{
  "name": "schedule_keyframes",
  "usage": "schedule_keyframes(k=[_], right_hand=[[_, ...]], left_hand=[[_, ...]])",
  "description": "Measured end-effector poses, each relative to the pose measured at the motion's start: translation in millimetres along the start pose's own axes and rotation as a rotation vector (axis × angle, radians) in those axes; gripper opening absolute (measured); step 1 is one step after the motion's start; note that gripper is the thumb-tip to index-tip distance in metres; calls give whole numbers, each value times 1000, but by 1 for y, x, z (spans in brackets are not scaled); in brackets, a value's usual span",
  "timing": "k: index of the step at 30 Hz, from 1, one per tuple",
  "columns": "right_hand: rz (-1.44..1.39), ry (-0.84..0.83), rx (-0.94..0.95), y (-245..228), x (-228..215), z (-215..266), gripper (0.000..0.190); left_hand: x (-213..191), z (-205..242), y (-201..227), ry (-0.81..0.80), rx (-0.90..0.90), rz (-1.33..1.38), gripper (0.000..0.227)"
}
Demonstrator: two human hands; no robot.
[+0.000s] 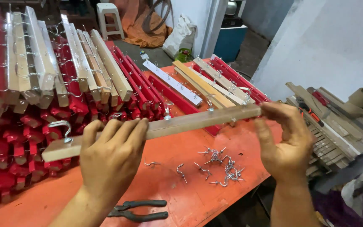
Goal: Assembling coat hangers by inserting metal hooks into wooden and plastic bars and securing them with pliers.
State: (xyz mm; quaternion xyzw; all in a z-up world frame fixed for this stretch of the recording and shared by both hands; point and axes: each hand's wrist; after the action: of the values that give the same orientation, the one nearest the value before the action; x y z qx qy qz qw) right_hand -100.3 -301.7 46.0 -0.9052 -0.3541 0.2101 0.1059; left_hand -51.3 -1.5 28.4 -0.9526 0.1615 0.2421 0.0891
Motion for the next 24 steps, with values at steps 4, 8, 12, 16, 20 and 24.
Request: schedule_keyframes(k=[4,8,12,16,20,24], right_hand=[[-482,167,465,21,44,39,14],[-1014,-268,742,-16,97,53,57],[-1219,-156,705,-45,133,49,34],[-1158,-250,728,-56,137,37,38],[-1087,-406,812,-57,136,37,42],[-1072,-593,743,-54,136,44,38]], left_hand=[[-19,28,-2,2,-107,-117,12],[-32,51,6,-46,-204,-136,17],[-34,71,13,-87,-259,-157,22],[-48,91,16,-135,-316,-189,28],[-73,109,5,-245,-301,-6,52],[-106,91,-13,-344,-369,403,46]])
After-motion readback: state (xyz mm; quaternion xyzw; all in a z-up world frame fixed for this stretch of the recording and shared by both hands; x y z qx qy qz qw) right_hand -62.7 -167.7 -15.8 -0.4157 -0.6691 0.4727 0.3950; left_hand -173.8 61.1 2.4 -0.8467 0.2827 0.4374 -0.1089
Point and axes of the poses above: each hand's wrist, its own z-axis away from the middle knuckle, its own x-axis out of the palm, y = z × x, and after that the axes turned 9 degrees about -x, right-handed
